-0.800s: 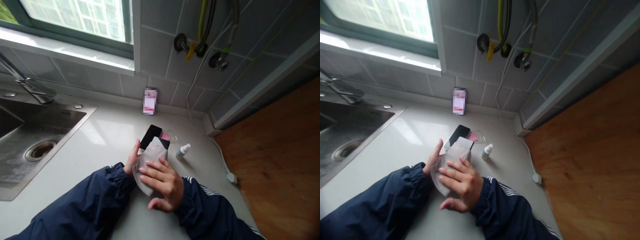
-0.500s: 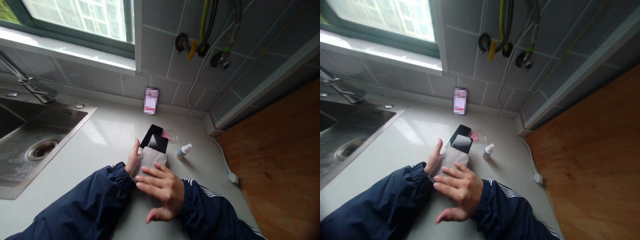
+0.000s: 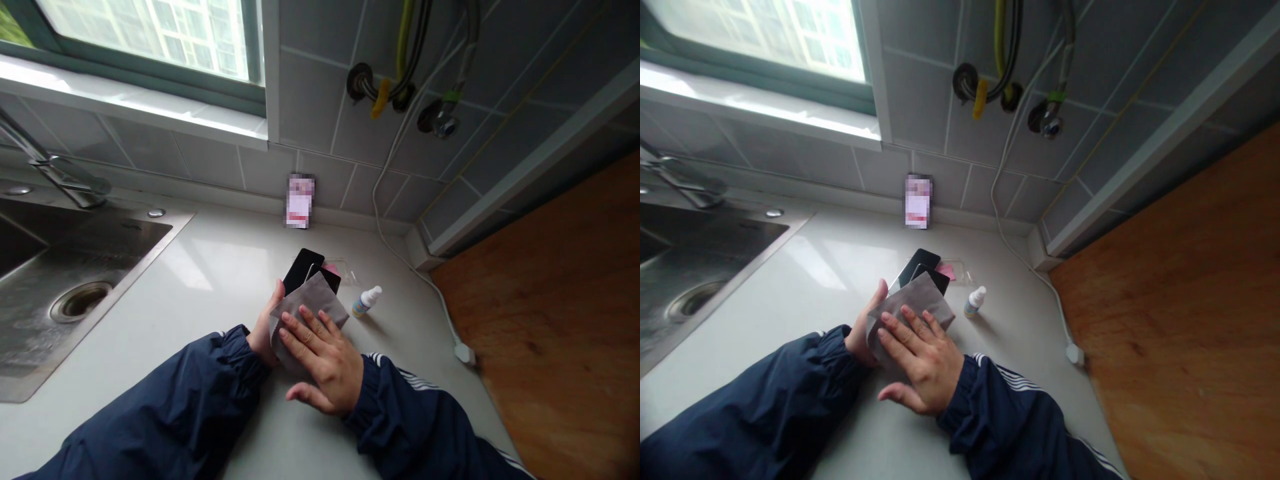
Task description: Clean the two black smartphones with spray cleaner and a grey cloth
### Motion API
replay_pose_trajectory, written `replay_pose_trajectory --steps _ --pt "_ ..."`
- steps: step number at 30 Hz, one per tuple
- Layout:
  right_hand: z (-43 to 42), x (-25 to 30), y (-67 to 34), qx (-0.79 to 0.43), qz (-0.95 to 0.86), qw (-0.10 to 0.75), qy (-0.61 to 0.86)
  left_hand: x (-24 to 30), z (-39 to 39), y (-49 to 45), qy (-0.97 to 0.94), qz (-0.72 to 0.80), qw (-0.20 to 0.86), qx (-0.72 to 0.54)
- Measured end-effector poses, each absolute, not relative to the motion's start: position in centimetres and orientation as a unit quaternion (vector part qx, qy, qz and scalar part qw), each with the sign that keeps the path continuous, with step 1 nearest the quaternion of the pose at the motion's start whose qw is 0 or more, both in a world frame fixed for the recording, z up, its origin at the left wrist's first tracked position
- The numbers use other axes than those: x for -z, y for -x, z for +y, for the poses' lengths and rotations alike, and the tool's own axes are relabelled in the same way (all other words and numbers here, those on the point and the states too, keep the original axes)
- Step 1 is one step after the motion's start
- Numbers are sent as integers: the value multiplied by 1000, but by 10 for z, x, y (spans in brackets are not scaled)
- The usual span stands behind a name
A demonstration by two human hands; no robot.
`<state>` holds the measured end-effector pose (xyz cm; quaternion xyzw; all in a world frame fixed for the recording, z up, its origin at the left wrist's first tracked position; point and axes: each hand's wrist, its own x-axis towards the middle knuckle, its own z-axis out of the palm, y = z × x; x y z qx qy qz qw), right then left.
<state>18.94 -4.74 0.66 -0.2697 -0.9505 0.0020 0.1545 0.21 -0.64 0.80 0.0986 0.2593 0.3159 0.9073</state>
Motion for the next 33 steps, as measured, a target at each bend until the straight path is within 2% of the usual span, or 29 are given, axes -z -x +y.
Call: replay_pose_trajectory --steps 7,13,21,33 --pt "-44 0 -188 51 -913 227 335 2 -13 -15 -163 258 864 -401" --pt "-44 1 -186 63 -872 290 389 7 -17 -15 -240 221 872 -365" --pt "-39 4 -189 49 -855 291 427 -2 -15 -22 -345 248 824 -376" --pt "-40 0 -190 -25 -923 241 299 -20 -16 -23 -107 372 839 -382"
